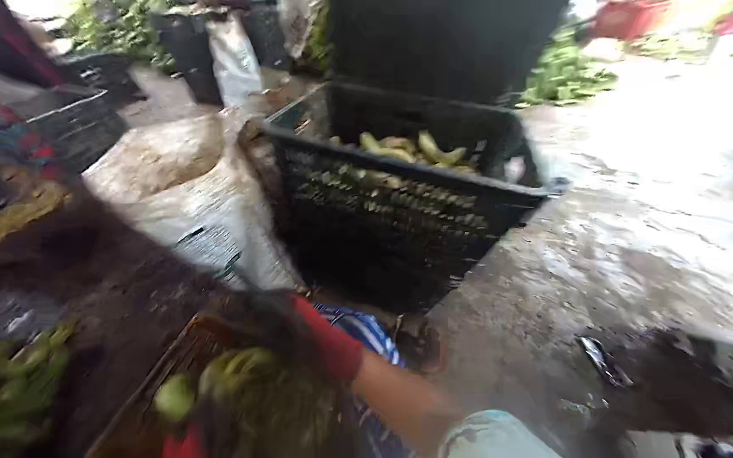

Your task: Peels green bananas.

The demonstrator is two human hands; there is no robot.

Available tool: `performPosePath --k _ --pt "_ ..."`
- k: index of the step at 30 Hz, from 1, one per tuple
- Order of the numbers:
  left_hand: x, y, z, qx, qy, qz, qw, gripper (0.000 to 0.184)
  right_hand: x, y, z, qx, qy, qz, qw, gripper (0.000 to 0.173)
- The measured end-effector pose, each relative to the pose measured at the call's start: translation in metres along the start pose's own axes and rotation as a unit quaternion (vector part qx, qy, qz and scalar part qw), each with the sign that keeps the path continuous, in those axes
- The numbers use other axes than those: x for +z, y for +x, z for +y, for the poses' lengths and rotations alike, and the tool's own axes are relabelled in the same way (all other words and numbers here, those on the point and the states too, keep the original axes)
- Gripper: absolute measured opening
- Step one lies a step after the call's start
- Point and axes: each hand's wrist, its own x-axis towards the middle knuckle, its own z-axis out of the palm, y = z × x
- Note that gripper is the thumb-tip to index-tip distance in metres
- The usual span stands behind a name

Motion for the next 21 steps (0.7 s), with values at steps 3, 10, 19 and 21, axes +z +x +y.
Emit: performPosePath --k 3,10,19,21 --pt "0.019 0.014 0.011 -0.047 0.229 0.012 0.972 0.051 -0.011 -0.018 0.031 0.051 0.16 -0.082 0.982 0.028" --pt "-0.012 -0.014 0.049 0.041 0.007 0.051 0.998 0.045 -0.02 -0.02 0.038 0.044 0.211 -0.086 0.973 0.029" --pt "0.001 -0.002 0.028 0.244 0.155 0.17 0.942 0.054 0.058 -0.063 0.061 0.077 0.327 -0.097 0.937 0.038" --pt "0.018 -0.012 0.024 0.235 0.134 0.171 0.947 0.053 0.081 -0.078 0.094 0.086 0.238 -0.004 0.967 0.039"
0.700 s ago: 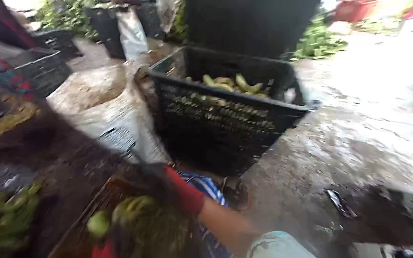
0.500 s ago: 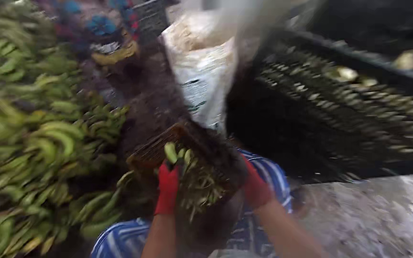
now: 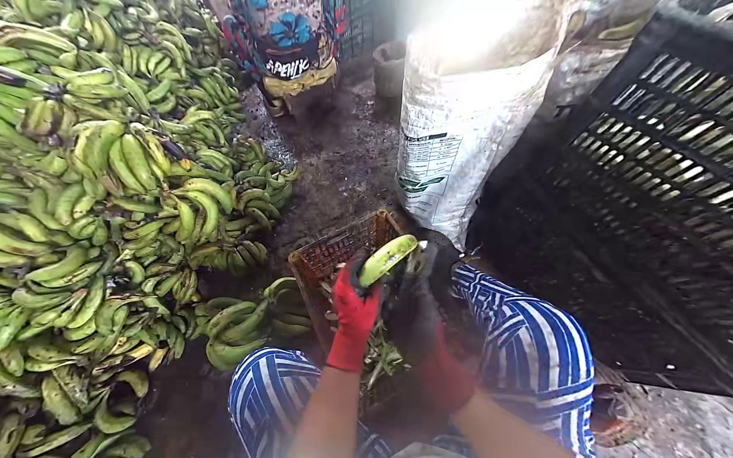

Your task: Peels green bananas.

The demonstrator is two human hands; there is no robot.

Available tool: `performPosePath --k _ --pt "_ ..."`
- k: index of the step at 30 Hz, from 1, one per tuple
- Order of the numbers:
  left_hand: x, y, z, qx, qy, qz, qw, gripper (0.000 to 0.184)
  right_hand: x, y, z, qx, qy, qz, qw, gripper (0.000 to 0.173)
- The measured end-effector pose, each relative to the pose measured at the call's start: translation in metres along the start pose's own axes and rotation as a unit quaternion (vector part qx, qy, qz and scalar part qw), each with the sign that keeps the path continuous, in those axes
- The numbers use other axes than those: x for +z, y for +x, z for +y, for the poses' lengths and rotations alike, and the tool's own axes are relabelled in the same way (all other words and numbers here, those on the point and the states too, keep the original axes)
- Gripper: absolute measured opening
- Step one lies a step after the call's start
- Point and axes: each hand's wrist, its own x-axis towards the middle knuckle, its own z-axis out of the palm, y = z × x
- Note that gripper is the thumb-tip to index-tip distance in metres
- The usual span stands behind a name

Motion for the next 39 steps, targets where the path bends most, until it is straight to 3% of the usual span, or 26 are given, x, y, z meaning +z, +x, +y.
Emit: performPosePath --k 2,3,5,6,7,8,10,11,15,19,21,24,26,27,28,29,30,31,32,33,34,36,37,39 --pt "0.005 -0.008 0.012 -0.112 -0.144 0.031 0.983 0.048 -0.008 0.001 0.035 -0.053 -0.109 0.116 0.986 0.042" --pt "0.006 -0.006 0.02 -0.17 -0.257 0.063 0.949 0.04 -0.02 0.006 0.043 -0.057 -0.155 0.155 0.974 0.042" --pt "0.006 0.007 0.036 -0.234 -0.503 0.094 0.827 0.014 -0.048 0.017 0.051 -0.018 -0.209 0.201 0.957 0.039" --pt "0.002 0.01 0.042 -0.229 -0.582 0.074 0.777 0.021 -0.064 0.022 0.056 0.012 -0.218 0.214 0.952 0.042" --pt "-0.004 0.015 0.044 -0.206 -0.623 0.061 0.752 0.019 -0.071 0.026 0.058 0.039 -0.234 0.228 0.944 0.043" --pt "-0.012 0.019 0.042 -0.177 -0.635 0.05 0.751 0.016 -0.071 0.028 0.053 0.063 -0.241 0.221 0.943 0.044" --pt "-0.038 0.028 0.03 -0.141 -0.572 0.035 0.807 0.053 -0.065 0.022 0.035 0.091 -0.259 0.164 0.948 0.041" --pt "-0.051 0.034 0.028 -0.133 -0.537 0.043 0.832 0.058 -0.061 0.018 0.027 0.092 -0.277 0.134 0.947 0.041" --pt "-0.08 0.047 0.034 -0.102 -0.53 0.041 0.841 0.052 -0.05 0.001 0.028 0.105 -0.392 0.059 0.912 0.044" --pt "-0.091 0.04 0.046 -0.138 -0.348 0.084 0.923 0.05 -0.052 -0.012 0.044 0.201 -0.484 0.042 0.851 0.048" --pt "-0.093 0.029 0.045 -0.12 -0.282 0.074 0.949 0.055 -0.025 -0.024 0.02 0.119 -0.495 -0.02 0.861 0.046" --pt "-0.089 0.011 0.041 -0.095 -0.225 0.026 0.969 0.056 0.03 -0.043 -0.034 -0.233 -0.374 -0.179 0.88 0.042" --pt "-0.086 0.005 0.037 -0.074 -0.228 -0.018 0.971 0.058 0.055 -0.04 -0.061 -0.332 -0.299 -0.26 0.856 0.037" --pt "-0.085 0.004 0.036 -0.07 -0.23 -0.031 0.97 0.06 0.053 -0.037 -0.066 -0.344 -0.349 -0.247 0.836 0.037" --pt "-0.087 0.004 0.035 -0.071 -0.237 -0.04 0.968 0.062 0.041 -0.035 -0.063 -0.316 -0.447 -0.209 0.81 0.036" --pt "-0.089 0.004 0.035 -0.085 -0.251 -0.039 0.963 0.062 0.026 -0.034 -0.056 -0.215 -0.569 -0.188 0.772 0.039" --pt "-0.093 0.004 0.034 -0.105 -0.285 -0.037 0.952 0.059 0.011 -0.031 -0.049 -0.043 -0.647 -0.204 0.733 0.044" --pt "-0.098 0.007 0.032 -0.126 -0.335 -0.037 0.933 0.053 -0.005 -0.027 -0.04 0.093 -0.671 -0.223 0.701 0.047" --pt "-0.102 0.015 0.029 -0.145 -0.387 -0.053 0.909 0.048 -0.015 -0.022 -0.036 0.163 -0.666 -0.234 0.689 0.046" --pt "-0.102 0.025 0.026 -0.165 -0.429 -0.07 0.885 0.047 -0.018 -0.018 -0.042 0.18 -0.648 -0.233 0.703 0.044" --pt "-0.1 0.033 0.024 -0.181 -0.471 -0.099 0.858 0.056 -0.015 -0.015 -0.056 0.143 -0.626 -0.222 0.734 0.04" --pt "-0.091 0.047 0.031 -0.212 -0.502 -0.131 0.828 0.057 0.001 0.009 -0.091 -0.006 -0.577 -0.211 0.789 0.037" --pt "-0.085 0.056 0.038 -0.228 -0.502 -0.142 0.822 0.054 0.009 0.031 -0.11 -0.107 -0.576 -0.224 0.779 0.04" --pt "-0.075 0.071 0.049 -0.257 -0.486 -0.149 0.822 0.05 0.02 0.073 -0.136 -0.281 -0.63 -0.239 0.684 0.056"
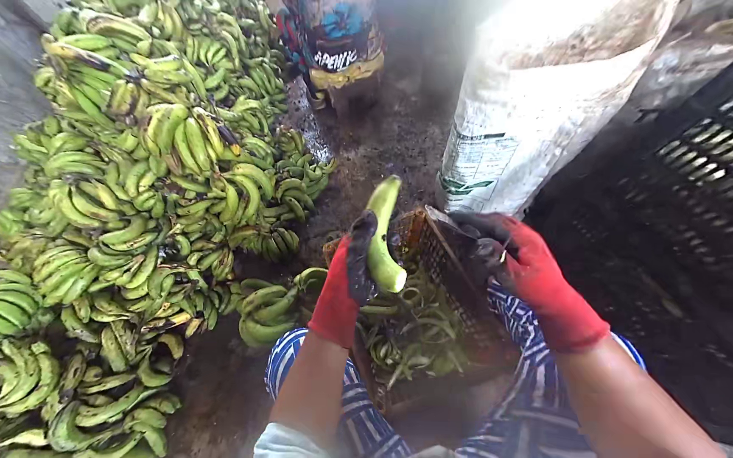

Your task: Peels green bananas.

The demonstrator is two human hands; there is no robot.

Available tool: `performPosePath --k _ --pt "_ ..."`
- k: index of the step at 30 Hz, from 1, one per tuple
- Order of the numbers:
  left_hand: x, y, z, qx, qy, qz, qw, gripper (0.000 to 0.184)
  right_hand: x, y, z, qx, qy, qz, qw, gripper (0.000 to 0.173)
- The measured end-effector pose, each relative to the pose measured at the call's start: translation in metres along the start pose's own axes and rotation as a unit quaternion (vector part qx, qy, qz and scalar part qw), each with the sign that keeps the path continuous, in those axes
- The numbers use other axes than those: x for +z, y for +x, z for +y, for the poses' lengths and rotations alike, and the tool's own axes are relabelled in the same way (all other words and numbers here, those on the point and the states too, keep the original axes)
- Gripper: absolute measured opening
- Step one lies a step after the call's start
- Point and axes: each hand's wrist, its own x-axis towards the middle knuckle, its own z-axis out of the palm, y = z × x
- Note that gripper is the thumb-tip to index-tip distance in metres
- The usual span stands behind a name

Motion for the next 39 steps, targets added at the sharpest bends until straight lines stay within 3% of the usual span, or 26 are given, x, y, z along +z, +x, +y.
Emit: performPosePath --k 2,4,7,8,10,11,13,15,18,20,22,25,27,30,32,34,36,37,39 --pt "0.009 0.008 0.002 0.004 0.037 0.049 0.998 0.043 0.0 0.016 0.006 -0.066 -0.105 0.043 0.991 0.053" --pt "0.009 0.014 0.002 0.023 0.077 0.082 0.993 0.042 0.013 0.003 -0.001 -0.092 -0.097 0.043 0.99 0.049" --pt "0.0 0.017 -0.008 0.036 0.082 0.053 0.995 0.039 0.035 -0.014 -0.013 -0.081 -0.044 -0.009 0.996 0.046" --pt "-0.001 0.011 -0.013 0.027 0.085 0.041 0.995 0.038 0.04 -0.014 -0.013 -0.073 -0.051 0.012 0.996 0.042" --pt "0.001 0.003 -0.026 0.01 0.04 0.008 0.999 0.039 0.043 0.001 -0.004 -0.074 -0.145 0.143 0.976 0.032" --pt "0.003 0.003 -0.031 -0.004 -0.003 -0.015 1.0 0.039 0.039 0.014 0.006 -0.063 -0.188 0.21 0.957 0.033" --pt "0.004 0.002 -0.034 -0.017 -0.031 -0.004 0.999 0.039 0.021 0.035 0.016 0.008 -0.206 0.265 0.942 0.045" --pt "-0.004 0.006 -0.03 0.008 -0.003 0.04 0.999 0.037 0.015 0.036 0.01 0.036 -0.178 0.229 0.956 0.048" --pt "-0.008 0.011 -0.018 0.089 0.117 0.138 0.98 0.039 0.042 0.004 -0.008 -0.012 -0.077 0.086 0.993 0.044" --pt "-0.003 0.009 -0.013 0.135 0.147 0.157 0.967 0.048 0.052 -0.01 -0.023 -0.038 -0.025 0.002 0.999 0.051" --pt "0.001 0.003 -0.017 0.126 0.107 0.111 0.98 0.045 0.052 -0.007 -0.024 -0.036 -0.035 0.021 0.999 0.047" --pt "-0.004 0.01 -0.03 -0.033 0.053 -0.071 0.996 0.033 0.04 0.02 0.001 -0.037 -0.172 0.178 0.968 0.042" --pt "-0.006 0.015 -0.036 -0.073 0.083 -0.09 0.99 0.037 0.029 0.035 0.013 0.006 -0.211 0.211 0.954 0.049" --pt "-0.003 0.018 -0.036 0.047 0.086 0.055 0.994 0.033 0.035 0.019 -0.002 0.004 -0.191 0.163 0.968 0.048" --pt "0.008 0.02 -0.032 0.181 0.092 0.167 0.965 0.034 0.049 -0.005 -0.012 -0.08 -0.165 0.128 0.975 0.046" --pt "0.01 0.017 -0.035 0.264 0.092 0.194 0.94 0.032 0.054 -0.012 -0.019 -0.134 -0.146 0.105 0.975 0.043" --pt "0.01 0.004 -0.033 0.197 0.088 0.124 0.968 0.023 0.045 0.001 -0.012 -0.136 -0.138 0.113 0.974 0.043" --pt "0.006 0.002 -0.027 0.117 0.092 0.041 0.988 0.023 0.038 0.012 -0.002 -0.124 -0.138 0.121 0.975 0.044" --pt "-0.007 0.008 -0.018 -0.035 0.143 -0.129 0.981 0.038 0.024 0.032 0.015 -0.068 -0.161 0.12 0.977 0.046"
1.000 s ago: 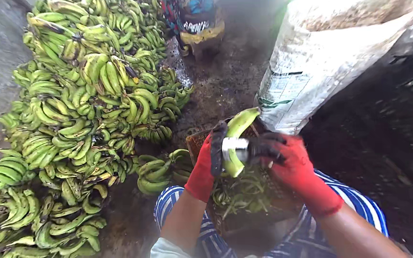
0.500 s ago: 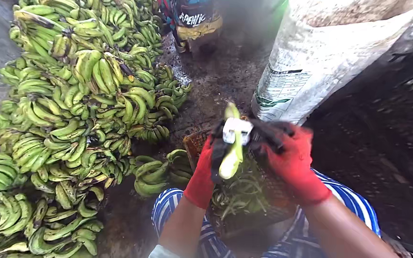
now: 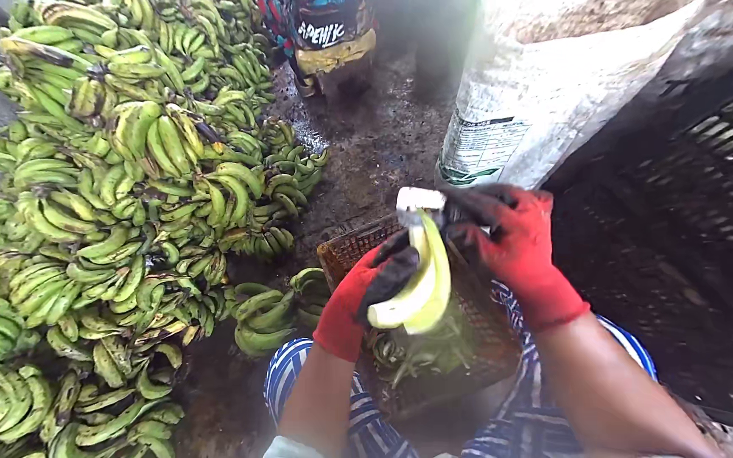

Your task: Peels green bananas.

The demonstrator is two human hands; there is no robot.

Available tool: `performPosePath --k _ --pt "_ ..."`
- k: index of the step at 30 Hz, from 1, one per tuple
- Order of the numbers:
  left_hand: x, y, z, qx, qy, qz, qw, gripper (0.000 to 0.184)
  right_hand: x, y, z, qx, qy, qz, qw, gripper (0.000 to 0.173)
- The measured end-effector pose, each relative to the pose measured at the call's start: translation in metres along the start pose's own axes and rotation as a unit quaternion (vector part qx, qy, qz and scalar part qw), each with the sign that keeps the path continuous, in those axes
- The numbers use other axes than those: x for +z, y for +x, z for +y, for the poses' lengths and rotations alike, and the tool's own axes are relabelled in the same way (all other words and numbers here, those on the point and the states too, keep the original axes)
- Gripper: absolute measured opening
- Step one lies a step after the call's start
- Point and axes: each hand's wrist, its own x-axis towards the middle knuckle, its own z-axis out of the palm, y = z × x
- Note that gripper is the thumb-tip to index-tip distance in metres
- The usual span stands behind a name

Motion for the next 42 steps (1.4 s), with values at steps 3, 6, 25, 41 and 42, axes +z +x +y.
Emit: performPosePath --k 3,6,25,41,42 --pt "-0.01 -0.001 -0.01 -0.01 0.051 0.025 0.998 0.041 -0.003 0.004 -0.001 0.079 -0.03 -0.012 0.996 0.043" --pt "0.001 0.008 -0.011 0.139 -0.075 0.183 0.97 0.031 0.007 -0.032 -0.031 -0.017 -0.034 0.051 0.998 0.039" --pt "-0.002 0.018 -0.004 0.121 -0.327 0.04 0.936 0.041 0.016 -0.042 -0.015 -0.018 0.007 0.06 0.998 0.049" --pt "0.013 -0.006 -0.002 0.104 0.045 0.141 0.984 0.052 0.009 0.009 -0.006 0.19 0.065 -0.141 0.97 0.053" --pt "0.007 0.0 0.0 0.099 -0.065 0.127 0.985 0.054 0.008 0.007 -0.004 0.175 0.04 -0.132 0.975 0.055"
